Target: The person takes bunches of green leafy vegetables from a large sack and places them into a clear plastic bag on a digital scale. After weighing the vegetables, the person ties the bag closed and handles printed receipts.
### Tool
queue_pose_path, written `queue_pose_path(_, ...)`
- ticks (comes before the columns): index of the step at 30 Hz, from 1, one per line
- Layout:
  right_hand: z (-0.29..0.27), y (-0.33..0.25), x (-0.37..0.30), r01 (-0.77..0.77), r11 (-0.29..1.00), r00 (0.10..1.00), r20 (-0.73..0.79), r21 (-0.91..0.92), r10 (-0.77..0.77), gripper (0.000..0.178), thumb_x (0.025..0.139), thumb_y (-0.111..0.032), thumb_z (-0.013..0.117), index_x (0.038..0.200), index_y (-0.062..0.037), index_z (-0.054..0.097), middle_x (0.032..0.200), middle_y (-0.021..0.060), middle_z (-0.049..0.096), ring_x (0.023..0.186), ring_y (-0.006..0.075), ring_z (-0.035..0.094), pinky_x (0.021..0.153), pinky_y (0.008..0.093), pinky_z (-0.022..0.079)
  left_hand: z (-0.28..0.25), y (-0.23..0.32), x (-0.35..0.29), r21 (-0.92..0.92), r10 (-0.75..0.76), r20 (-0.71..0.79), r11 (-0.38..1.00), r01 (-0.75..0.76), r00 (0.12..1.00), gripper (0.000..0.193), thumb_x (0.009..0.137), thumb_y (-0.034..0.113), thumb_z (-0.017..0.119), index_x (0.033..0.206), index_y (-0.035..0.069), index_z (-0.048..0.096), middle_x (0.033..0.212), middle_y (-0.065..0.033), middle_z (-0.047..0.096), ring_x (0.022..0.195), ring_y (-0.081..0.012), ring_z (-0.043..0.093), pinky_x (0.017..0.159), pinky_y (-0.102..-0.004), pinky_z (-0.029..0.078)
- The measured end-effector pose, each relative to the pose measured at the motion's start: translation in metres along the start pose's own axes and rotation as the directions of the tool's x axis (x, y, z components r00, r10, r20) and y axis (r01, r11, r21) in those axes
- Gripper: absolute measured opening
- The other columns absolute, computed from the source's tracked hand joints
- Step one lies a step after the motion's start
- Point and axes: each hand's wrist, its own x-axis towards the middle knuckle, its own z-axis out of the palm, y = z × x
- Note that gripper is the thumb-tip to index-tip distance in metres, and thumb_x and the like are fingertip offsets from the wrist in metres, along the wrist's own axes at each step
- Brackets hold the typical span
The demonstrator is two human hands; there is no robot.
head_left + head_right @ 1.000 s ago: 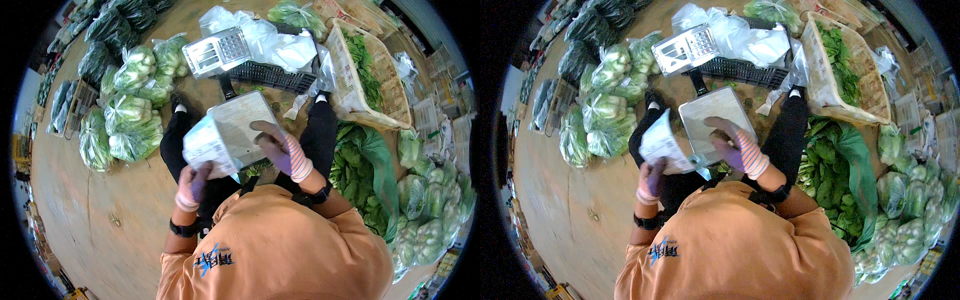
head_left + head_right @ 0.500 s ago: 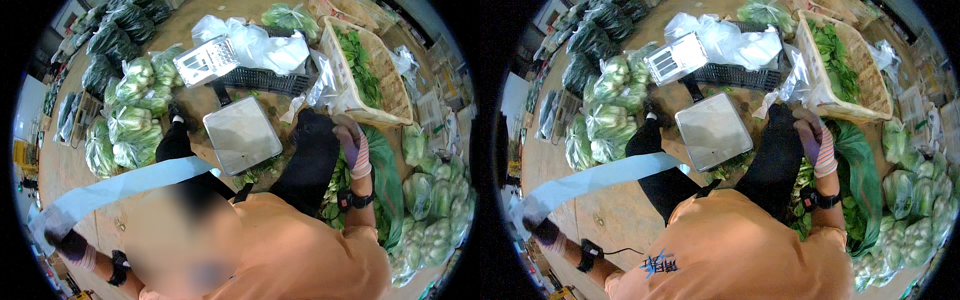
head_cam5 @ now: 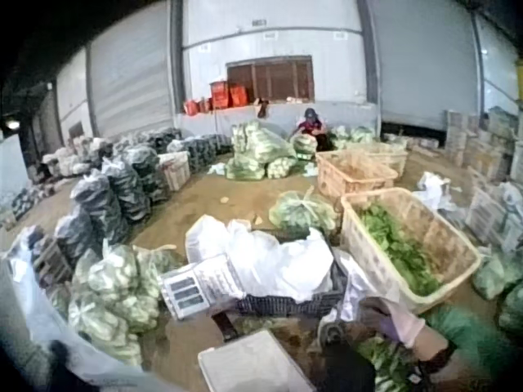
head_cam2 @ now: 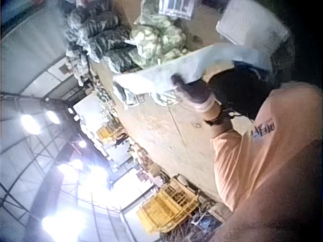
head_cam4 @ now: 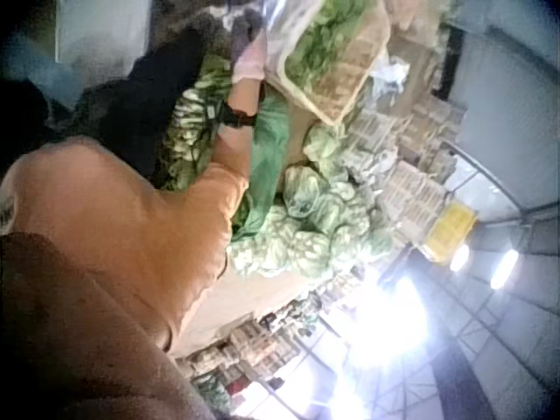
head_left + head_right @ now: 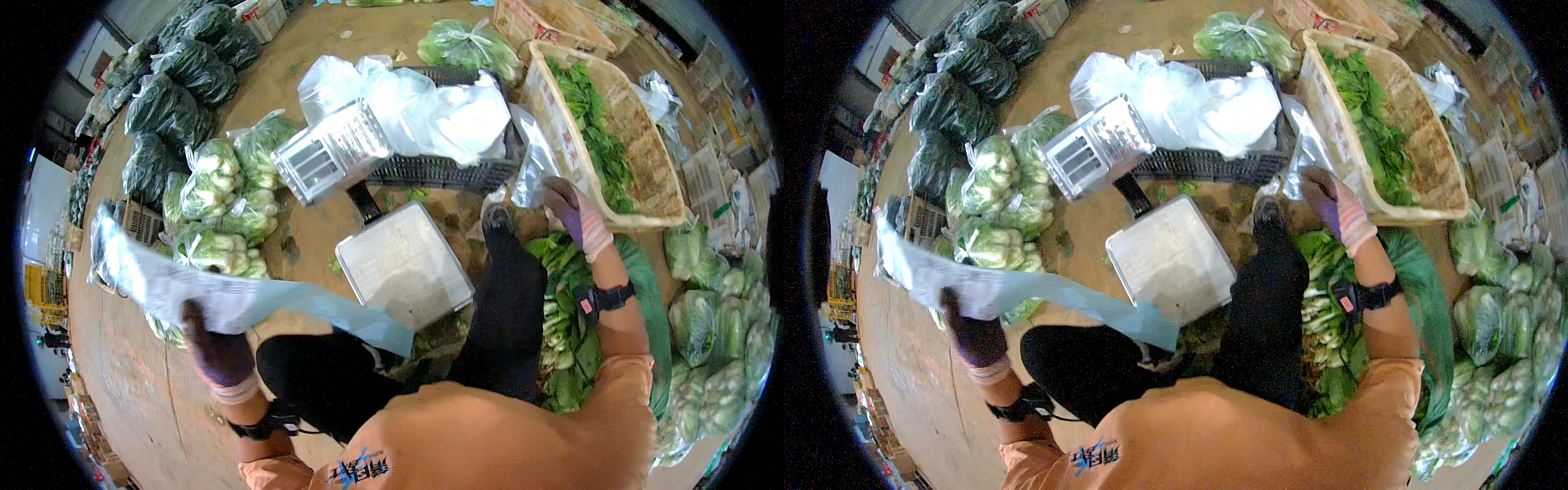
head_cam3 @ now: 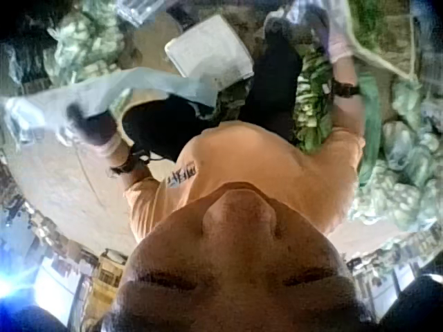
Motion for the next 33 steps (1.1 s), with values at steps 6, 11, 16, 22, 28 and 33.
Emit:
queue_pose_path(6, 0.075, -0.067, 0.189, 0.224, 0.83, 0.959, 0.269, -0.511, -0.093, 0.055, 0.08, -0.042, 0.055, 0.124, -0.0119, 0.04, 0.122, 0.0169, 0.044, 0.111, 0.03, 0.045, 0.092, 0.0349, 0.036, 0.053, -0.104, 0.043, -0.181, -0.31, -0.148, 0.942, 0.282, 0.939, 0.03, 0.083, 0.021, 0.052, 0.108, 0.005, 0.051, 0.102, -0.0059, 0.054, 0.094, -0.0219, 0.051, 0.085, -0.0379, 0.04)
queue_pose_path(11, 0.198, -0.08, 0.331, 0.448, 0.548, 0.892, 0.391, -0.707, -0.225, 0.065, 0.073, -0.054, 0.053, 0.128, -0.0241, 0.035, 0.139, 0.0129, 0.02, 0.124, 0.0363, 0.025, 0.097, 0.047, 0.029, 0.077, -0.149, 0.065, 0.258, -0.488, -0.113, 0.827, 0.5, 0.866, 0.02, 0.084, 0.016, 0.051, 0.1, 0.004, 0.054, 0.089, -0.0015, 0.055, 0.081, -0.0148, 0.051, 0.076, -0.0293, 0.041)
queue_pose_path(16, 0.242, -0.006, 0.367, 0.356, 0.228, 0.889, 0.404, -0.906, 0.217, 0.064, 0.074, -0.024, 0.054, 0.13, -0.0391, 0.027, 0.143, 0.0099, 0.009, 0.129, 0.0331, 0.016, 0.099, 0.0576, 0.018, 0.047, -0.182, 0.095, 0.339, -0.547, -0.04, 0.78, 0.527, 0.836, 0.023, 0.085, 0.011, 0.049, 0.106, 0.004, 0.053, 0.101, -0.0045, 0.057, 0.091, -0.0153, 0.053, 0.082, -0.0299, 0.041)
queue_pose_path(22, 0.12, 0.21, 0.42, -0.276, 0.393, 0.893, -0.082, -0.877, 0.442, 0.074, 0.075, -0.051, 0.051, 0.133, -0.0112, 0.027, 0.138, 0.0072, 0.026, 0.124, 0.0188, 0.031, 0.103, 0.0312, 0.025, 0.049, -0.214, 0.126, 0.389, -0.661, 0.049, 0.704, 0.595, 0.749, 0.023, 0.087, 0.006, 0.047, 0.108, 0.005, 0.054, 0.105, -0.0035, 0.057, 0.094, -0.0144, 0.053, 0.083, -0.0284, 0.04)
queue_pose_path(28, 0.121, 0.225, 0.424, -0.444, 0.377, 0.836, -0.225, -0.813, 0.5, 0.064, 0.077, -0.045, 0.053, 0.13, -0.0146, 0.035, 0.132, 0.0092, 0.038, 0.121, 0.0209, 0.036, 0.101, 0.031, 0.028, 0.053, -0.24, 0.144, 0.501, -0.718, 0.137, 0.645, 0.577, 0.683, 0.021, 0.087, 0.009, 0.047, 0.107, 0.006, 0.055, 0.102, -0.0026, 0.057, 0.091, -0.0126, 0.052, 0.082, -0.027, 0.04)
queue_pose_path(33, 0.087, 0.097, 0.415, -0.265, 0.521, 0.796, 0.121, -0.811, 0.593, 0.047, 0.081, -0.037, 0.049, 0.109, -0.0001, 0.05, 0.106, 0.0153, 0.056, 0.093, 0.0268, 0.055, 0.085, 0.0335, 0.041, 0.039, -0.242, 0.141, 0.528, -0.717, 0.25, 0.664, 0.529, 0.651, 0.03, 0.087, 0.014, 0.048, 0.115, 0.004, 0.046, 0.106, -0.0094, 0.056, 0.098, -0.0204, 0.053, 0.085, -0.0339, 0.042)
